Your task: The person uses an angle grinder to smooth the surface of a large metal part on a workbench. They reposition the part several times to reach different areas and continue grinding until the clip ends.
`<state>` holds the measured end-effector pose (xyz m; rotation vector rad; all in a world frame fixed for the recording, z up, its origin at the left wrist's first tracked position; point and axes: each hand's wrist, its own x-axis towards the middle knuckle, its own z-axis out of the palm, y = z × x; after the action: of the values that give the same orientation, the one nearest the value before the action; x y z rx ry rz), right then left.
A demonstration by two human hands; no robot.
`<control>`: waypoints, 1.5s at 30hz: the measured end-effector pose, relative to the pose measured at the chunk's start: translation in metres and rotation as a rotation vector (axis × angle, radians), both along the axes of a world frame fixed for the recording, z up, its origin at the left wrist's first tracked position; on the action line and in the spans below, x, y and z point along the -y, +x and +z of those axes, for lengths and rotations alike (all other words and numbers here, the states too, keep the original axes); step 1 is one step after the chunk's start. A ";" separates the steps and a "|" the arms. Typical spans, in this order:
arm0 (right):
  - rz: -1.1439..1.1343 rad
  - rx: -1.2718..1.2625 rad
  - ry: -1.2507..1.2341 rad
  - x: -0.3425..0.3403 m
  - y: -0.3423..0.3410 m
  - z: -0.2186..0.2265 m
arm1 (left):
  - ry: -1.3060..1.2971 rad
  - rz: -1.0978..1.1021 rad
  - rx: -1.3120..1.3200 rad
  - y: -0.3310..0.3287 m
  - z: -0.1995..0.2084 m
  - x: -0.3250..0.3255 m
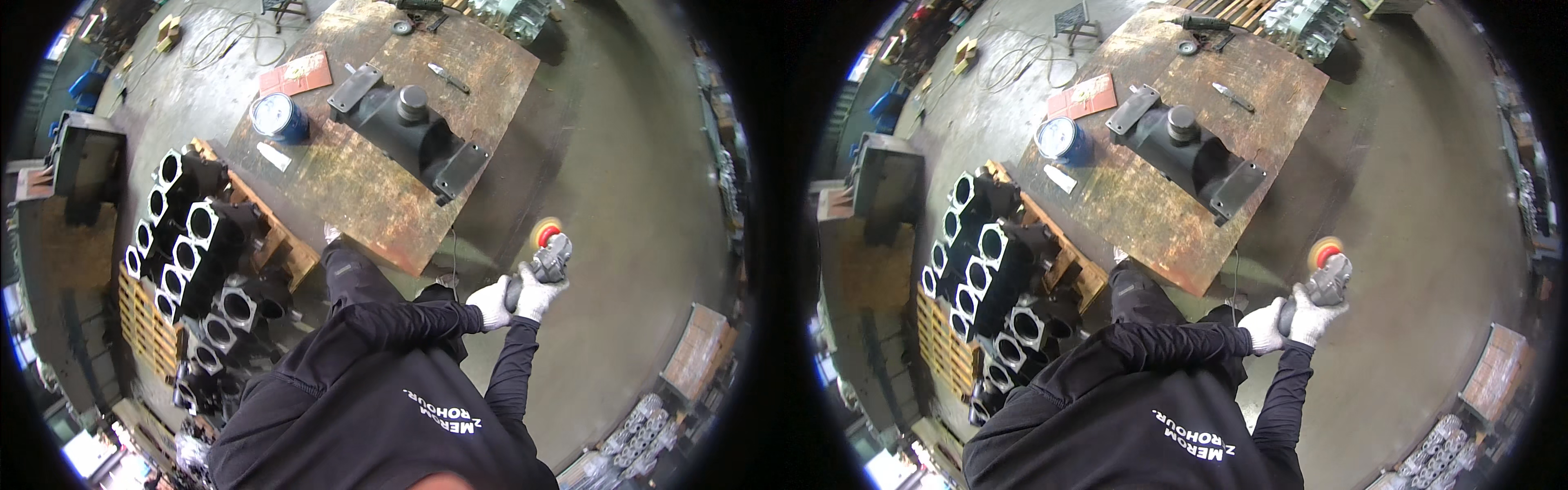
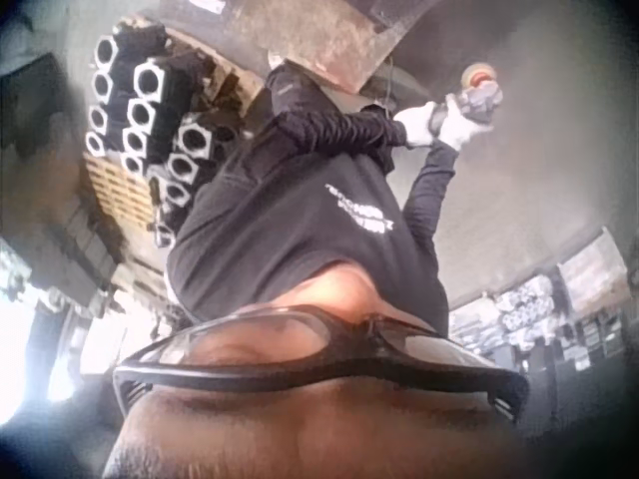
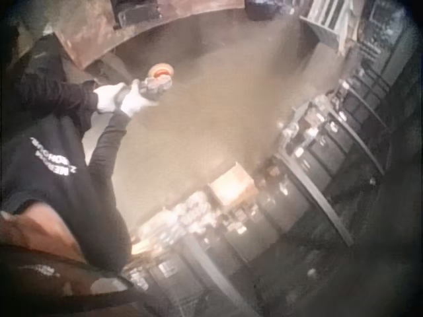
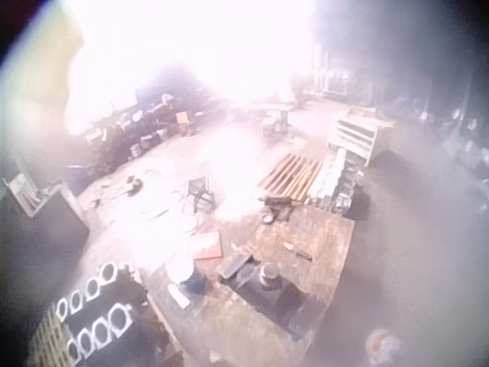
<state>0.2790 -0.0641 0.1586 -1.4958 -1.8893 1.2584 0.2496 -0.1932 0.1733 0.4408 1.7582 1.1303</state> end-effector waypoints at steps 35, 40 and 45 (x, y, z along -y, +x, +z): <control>0.682 0.060 0.446 -0.370 -0.384 0.057 | -0.351 1.318 -1.014 -0.294 0.013 0.045; 1.012 0.266 0.492 -0.313 -0.508 -0.011 | -0.572 1.332 -0.882 -0.336 0.009 0.023; 1.292 0.290 0.482 -0.278 -0.617 -0.101 | -0.641 1.695 -0.849 -0.351 -0.008 -0.004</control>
<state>-0.3385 0.2143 0.0578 -0.0674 -3.1981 0.8190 -0.1013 -0.1888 0.1657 -1.4707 3.1485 1.2928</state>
